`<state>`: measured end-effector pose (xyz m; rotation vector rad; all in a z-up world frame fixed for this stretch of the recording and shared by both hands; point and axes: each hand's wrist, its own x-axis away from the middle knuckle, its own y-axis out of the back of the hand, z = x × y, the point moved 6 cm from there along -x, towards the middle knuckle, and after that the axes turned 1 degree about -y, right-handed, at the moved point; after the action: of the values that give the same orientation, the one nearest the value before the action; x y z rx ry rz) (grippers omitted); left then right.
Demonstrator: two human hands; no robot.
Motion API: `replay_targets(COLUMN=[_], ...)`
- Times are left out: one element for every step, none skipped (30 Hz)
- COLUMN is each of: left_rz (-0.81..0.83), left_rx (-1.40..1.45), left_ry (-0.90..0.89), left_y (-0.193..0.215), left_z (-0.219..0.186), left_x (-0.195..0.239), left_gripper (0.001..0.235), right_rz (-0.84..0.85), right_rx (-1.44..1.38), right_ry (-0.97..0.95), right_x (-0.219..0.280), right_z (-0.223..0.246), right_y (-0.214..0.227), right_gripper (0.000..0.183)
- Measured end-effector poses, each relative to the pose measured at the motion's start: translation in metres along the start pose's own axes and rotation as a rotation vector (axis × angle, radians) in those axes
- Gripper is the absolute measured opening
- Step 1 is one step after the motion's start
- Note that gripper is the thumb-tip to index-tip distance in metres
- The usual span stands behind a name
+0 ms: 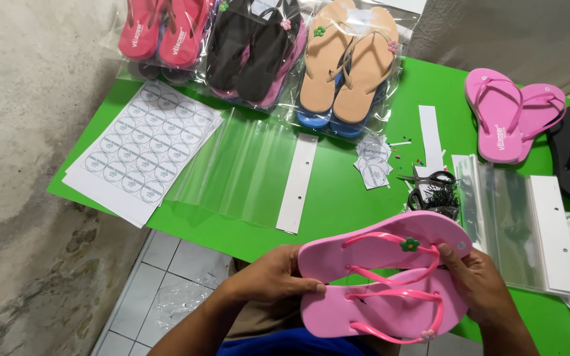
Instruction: The person trims excess plastic from a sandal using shears, inserts a cardboard support, and places the pair into a plastic sleeve.
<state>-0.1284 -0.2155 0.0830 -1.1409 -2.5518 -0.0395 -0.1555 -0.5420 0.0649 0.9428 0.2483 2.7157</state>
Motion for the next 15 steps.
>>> replay_targets(left_rz=[0.000, 0.022, 0.043, 0.044, -0.197, -0.439, -0.438, -0.550, -0.657, -0.660, -0.663, -0.657, -0.657, -0.652, -0.648], left_rx=[0.000, 0.011, 0.023, 0.023, -0.207, -0.436, -0.436, -0.672, -0.910, -0.911, -1.124, -1.335, -1.338, -1.327, -1.315], left_ry=[0.004, -0.026, -0.055, -0.049, -0.025, 0.002, 0.007, -0.098, -0.206, -0.205, -0.081, 0.051, 0.053, 0.114, 0.176], left_y=[0.003, 0.005, 0.007, 0.014, 0.034, 0.053, 0.061, 0.072, 0.079, 0.083, 0.087, 0.091, 0.090, 0.090, 0.091], left_z=[-0.010, -0.022, -0.033, -0.035, -0.036, -0.040, -0.026, -0.023, -0.019, -0.009, 0.004, 0.017, 0.014, 0.015, 0.016], left_x=[-0.004, -0.008, -0.012, -0.023, -0.033, -0.039, -0.054, -0.066, -0.077, -0.089, -0.102, -0.115, -0.119, -0.122, -0.125], left_gripper=[0.035, 0.042, 0.048, 0.048, 0.053, 0.058, 0.058, 0.060, 0.063, 0.063, 0.064, 0.066, 0.066, 0.068, 0.070], right_rz=[0.001, -0.034, -0.069, -0.069, -0.118, -0.167, -0.166, -0.223, -0.281, -0.278, -0.283, -0.289, -0.287, -0.282, -0.276], right_rx=[-0.001, -0.029, -0.057, -0.060, -0.086, -0.111, -0.112, -0.089, -0.065, -0.065, -0.065, -0.068, -0.071, -0.068, -0.066], right_ry=[-0.003, -0.008, -0.013, -0.019, 0.036, 0.092, 0.087, 0.089, 0.092, 0.093, 0.114, 0.131, 0.130, 0.071, 0.012], right_x=[0.003, 0.006, 0.009, 0.004, -0.001, -0.006, 0.002, 0.009, 0.017, 0.016, 0.014, 0.013, 0.013, 0.014, 0.014], right_z=[0.000, 0.000, 0.000, -0.010, -0.016, -0.022, -0.014, -0.005, 0.004, 0.003, 0.003, 0.002, 0.003, 0.000, -0.003], right_y=[0.004, 0.010, 0.016, 0.024, 0.035, 0.046, 0.043, 0.043, 0.044, 0.044, 0.045, 0.046, 0.047, 0.047, 0.047], right_gripper=[0.046, 0.046, 0.046, 0.046, 0.042, 0.039, 0.039, 0.039, 0.039, 0.039, 0.039, 0.039, 0.039, 0.039, 0.040])
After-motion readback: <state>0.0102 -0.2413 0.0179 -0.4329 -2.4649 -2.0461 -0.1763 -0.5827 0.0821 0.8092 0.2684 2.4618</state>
